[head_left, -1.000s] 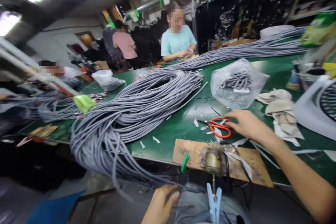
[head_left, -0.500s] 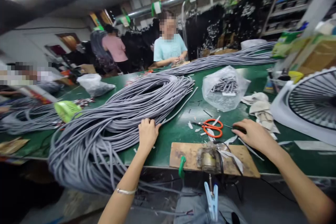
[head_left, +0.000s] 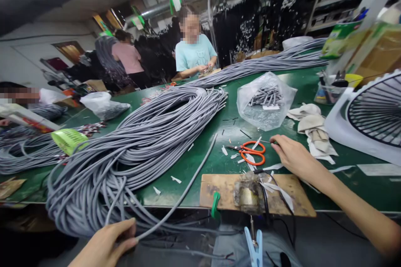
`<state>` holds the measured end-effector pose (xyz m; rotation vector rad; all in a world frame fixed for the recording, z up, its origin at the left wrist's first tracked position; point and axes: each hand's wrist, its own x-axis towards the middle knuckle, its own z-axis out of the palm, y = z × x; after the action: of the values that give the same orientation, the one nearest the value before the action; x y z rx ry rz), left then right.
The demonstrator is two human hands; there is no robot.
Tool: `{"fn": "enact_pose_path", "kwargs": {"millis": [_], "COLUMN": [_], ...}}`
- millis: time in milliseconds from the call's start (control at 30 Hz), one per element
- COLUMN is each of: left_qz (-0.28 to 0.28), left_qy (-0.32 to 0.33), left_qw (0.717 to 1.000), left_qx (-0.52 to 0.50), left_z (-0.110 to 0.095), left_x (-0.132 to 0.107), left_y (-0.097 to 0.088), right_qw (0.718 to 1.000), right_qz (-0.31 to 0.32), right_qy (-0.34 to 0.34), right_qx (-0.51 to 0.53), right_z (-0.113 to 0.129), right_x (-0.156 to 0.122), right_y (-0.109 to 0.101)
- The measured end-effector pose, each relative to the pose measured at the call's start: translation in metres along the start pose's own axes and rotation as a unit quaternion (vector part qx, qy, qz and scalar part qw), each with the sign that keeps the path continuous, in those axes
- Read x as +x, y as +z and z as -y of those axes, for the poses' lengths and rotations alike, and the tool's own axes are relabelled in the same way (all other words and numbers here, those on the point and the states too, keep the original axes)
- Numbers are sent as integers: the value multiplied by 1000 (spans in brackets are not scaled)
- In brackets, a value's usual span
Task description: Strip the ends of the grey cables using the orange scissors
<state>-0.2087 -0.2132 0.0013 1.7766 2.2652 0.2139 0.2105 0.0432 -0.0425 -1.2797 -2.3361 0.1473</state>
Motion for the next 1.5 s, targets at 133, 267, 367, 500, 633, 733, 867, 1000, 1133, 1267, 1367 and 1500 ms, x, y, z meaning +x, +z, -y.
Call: {"fn": "enact_pose_path", "kwargs": {"millis": [133, 267, 367, 500, 633, 733, 867, 1000, 1133, 1267, 1367, 1500], "left_qz": [106, 44, -7, -25, -93, -116, -115, -130, -142, -134, -80, -74], "left_qy": [13, 66, 127, 99, 38, 47, 117, 206, 235, 229, 186, 156], "left_qw": [994, 996, 991, 995, 993, 987, 972, 929, 913, 898, 873, 857], "left_qx": [25, 35, 34, -23, -58, -100, -171, -279, -302, -351, -444, -485], "left_z": [9, -42, -116, -204, -239, -237, -230, -233, -240, -246, -250, -255], "left_x": [-11, 8, 60, 161, 230, 241, 212, 168, 146, 143, 141, 134], "left_y": [-5, -15, -16, 10, 43, 50, 38, 32, 37, 46, 51, 52], "right_qw": [995, 987, 982, 980, 981, 984, 982, 912, 801, 780, 775, 804], "right_qz": [57, 128, 156, 159, 148, 118, 54, -28, -87, -64, -30, 8], "right_qy": [-71, -86, -95, -106, -97, -65, -5, 79, 145, 157, 156, 144], "right_qx": [44, 45, 43, 49, 74, 113, 183, 402, 574, 602, 612, 577], "right_z": [33, 60, 74, 84, 77, 65, 58, 64, 73, 77, 78, 81], "right_x": [20, 45, 53, 45, 37, 42, 51, 51, 46, 43, 44, 42], "right_y": [-1, 8, 21, 31, 31, 25, 8, -7, -10, -13, -18, -22]}}
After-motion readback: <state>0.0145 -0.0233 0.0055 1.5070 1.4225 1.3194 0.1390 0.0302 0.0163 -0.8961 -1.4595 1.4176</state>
